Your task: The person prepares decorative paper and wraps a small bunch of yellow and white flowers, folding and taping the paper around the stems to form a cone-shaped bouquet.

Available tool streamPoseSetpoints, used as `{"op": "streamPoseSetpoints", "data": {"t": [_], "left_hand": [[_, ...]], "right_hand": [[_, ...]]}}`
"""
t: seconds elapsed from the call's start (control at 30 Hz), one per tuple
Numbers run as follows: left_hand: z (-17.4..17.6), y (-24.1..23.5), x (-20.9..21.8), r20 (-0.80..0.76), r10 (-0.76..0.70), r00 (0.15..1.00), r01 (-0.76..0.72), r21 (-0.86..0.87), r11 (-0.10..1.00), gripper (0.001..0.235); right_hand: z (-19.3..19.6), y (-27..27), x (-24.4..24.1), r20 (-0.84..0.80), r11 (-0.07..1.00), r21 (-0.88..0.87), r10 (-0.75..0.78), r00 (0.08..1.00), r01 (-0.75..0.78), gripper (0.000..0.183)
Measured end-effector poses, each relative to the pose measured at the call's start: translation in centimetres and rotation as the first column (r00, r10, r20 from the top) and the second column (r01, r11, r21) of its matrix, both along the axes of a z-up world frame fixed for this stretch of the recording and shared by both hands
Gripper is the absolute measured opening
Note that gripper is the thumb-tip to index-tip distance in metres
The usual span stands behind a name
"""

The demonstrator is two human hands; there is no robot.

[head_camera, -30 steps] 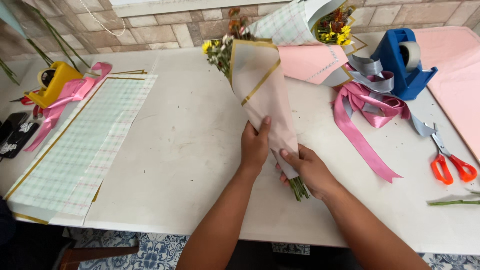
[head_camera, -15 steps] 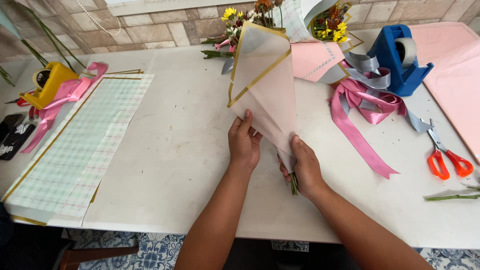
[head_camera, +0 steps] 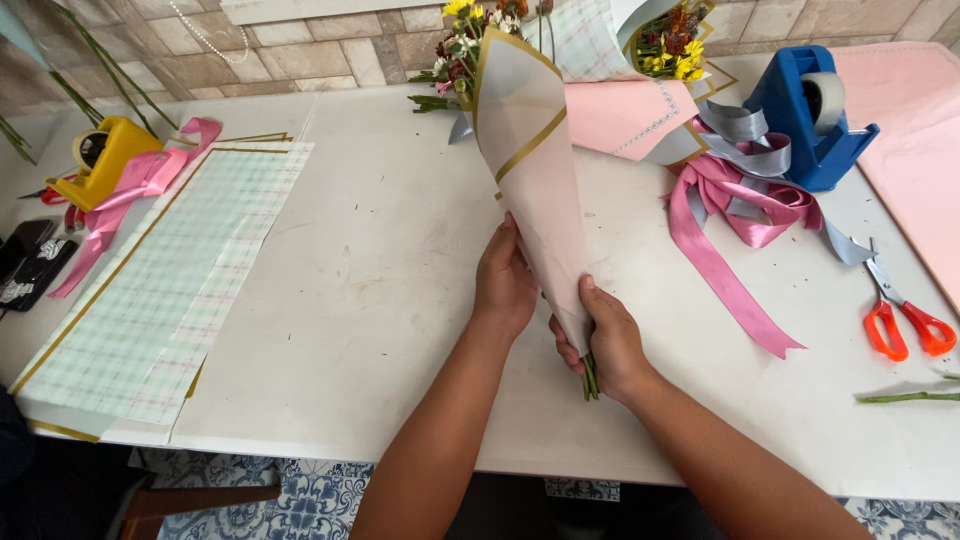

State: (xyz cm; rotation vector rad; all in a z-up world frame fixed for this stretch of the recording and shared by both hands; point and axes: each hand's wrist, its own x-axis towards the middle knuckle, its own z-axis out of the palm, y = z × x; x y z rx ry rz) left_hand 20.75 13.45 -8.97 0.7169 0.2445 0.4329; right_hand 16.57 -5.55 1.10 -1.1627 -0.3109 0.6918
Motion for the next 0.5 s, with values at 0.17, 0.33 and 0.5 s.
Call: {"op": "streamPoseSetpoints", "data": {"t": [0.17, 0.33, 0.5], "left_hand": [[9.8, -4.4, -5.2, 0.128, -0.208, 0.970, 0.221, -0.100, 0.970, 0.065], [12.4, -5.0, -6.9, -0.006, -0.157, 0.988, 0.156, -0.079, 0.985, 0.064], [14.3, -4.6, -7.0, -0.303, 0.194, 0.933, -0.051, 0.422, 0.905, 0.074]], "right_hand": [[0.4, 0.4, -0.4, -0.179, 0.988, 0.079, 0.147, 0.973, -0.134, 0.063], [-1.4, 0.4, 0.7, -0.305, 0.975, 0.086, 0.223, 0.926, -0.206, 0.062], [-1.7, -0.6, 4.3, 0.310, 0.945, -0.321, 0.051, 0.949, 0.054, 0.049]]}}
